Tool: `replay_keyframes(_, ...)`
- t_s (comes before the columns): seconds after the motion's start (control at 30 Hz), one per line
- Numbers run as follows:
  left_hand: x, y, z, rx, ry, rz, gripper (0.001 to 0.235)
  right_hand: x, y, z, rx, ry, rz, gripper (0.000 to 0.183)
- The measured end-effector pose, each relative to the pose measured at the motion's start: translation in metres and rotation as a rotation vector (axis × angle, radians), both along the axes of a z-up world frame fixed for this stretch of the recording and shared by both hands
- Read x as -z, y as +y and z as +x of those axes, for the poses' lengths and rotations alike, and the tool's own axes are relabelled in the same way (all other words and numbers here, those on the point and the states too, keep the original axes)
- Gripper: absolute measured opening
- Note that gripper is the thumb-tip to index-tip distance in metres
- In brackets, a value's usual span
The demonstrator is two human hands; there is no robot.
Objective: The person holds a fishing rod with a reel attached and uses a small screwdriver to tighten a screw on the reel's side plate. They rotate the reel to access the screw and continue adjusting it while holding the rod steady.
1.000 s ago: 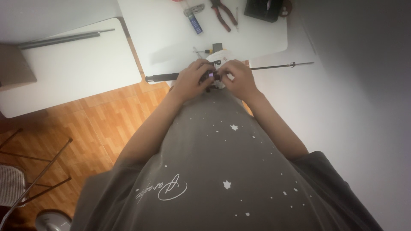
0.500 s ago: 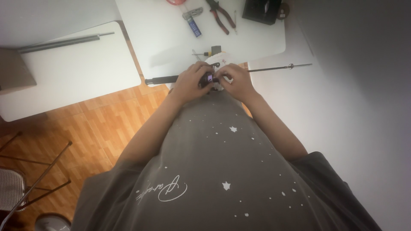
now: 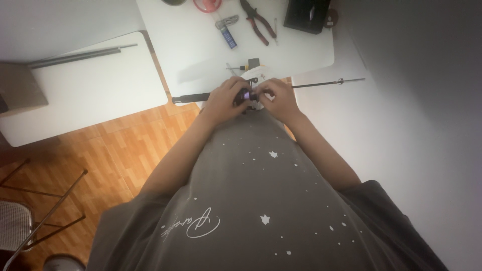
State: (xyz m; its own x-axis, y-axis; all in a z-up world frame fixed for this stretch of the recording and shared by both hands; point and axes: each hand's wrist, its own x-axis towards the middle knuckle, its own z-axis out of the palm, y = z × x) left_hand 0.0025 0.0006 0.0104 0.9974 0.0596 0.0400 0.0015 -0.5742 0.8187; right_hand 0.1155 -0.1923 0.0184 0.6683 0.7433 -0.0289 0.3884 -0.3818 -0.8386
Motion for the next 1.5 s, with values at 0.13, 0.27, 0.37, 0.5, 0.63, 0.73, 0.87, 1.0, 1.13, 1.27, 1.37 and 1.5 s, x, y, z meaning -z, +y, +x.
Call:
replay_keyframes(0.13,-0.001,0.000,0.000,-0.010,-0.005,-0.008,0.039,0.006,-0.001,-0.001,-0.019,-0.009,-0.034,0.006)
replay_keyframes(0.27,0.007,0.000,-0.002,-0.013,-0.008,-0.014,0.034,0.009,-0.001,0.000,-0.025,-0.049,0.002,0.007)
replay_keyframes(0.37,0.011,0.000,-0.003,-0.007,-0.008,-0.008,0.029,0.009,-0.003,0.000,-0.053,-0.066,0.035,0.008)
replay_keyframes(0.5,0.000,0.001,-0.001,-0.003,-0.002,-0.020,0.031,0.006,0.000,-0.004,-0.038,-0.035,-0.093,0.007)
replay_keyframes(0.63,0.000,-0.001,-0.001,-0.011,-0.010,-0.017,0.035,0.002,0.000,-0.003,-0.022,-0.042,-0.090,0.003)
replay_keyframes(0.73,0.001,-0.002,0.000,-0.004,-0.009,-0.006,0.039,-0.001,-0.001,-0.002,-0.008,-0.035,-0.045,0.007)
replay_keyframes(0.87,-0.001,-0.001,0.003,-0.018,-0.006,0.010,0.042,-0.002,0.000,0.001,-0.024,-0.017,-0.016,0.005)
replay_keyframes(1.0,-0.008,-0.001,0.001,-0.028,0.014,-0.035,0.034,0.001,-0.004,0.003,-0.026,-0.019,-0.013,0.005)
replay_keyframes(1.13,0.002,-0.002,0.001,-0.044,0.005,-0.005,0.026,0.005,-0.004,0.004,-0.075,0.009,-0.053,0.008)
replay_keyframes(1.27,0.001,-0.003,-0.001,-0.058,-0.008,-0.011,0.027,0.004,-0.003,-0.002,-0.058,0.061,-0.020,0.010)
replay_keyframes(1.37,0.000,-0.002,-0.001,-0.060,-0.003,-0.027,0.031,0.000,-0.001,-0.002,-0.060,0.018,-0.051,0.006)
replay_keyframes(1.5,0.003,-0.003,0.000,-0.054,-0.041,-0.026,0.040,-0.005,0.004,-0.005,0.006,0.050,-0.054,0.006)
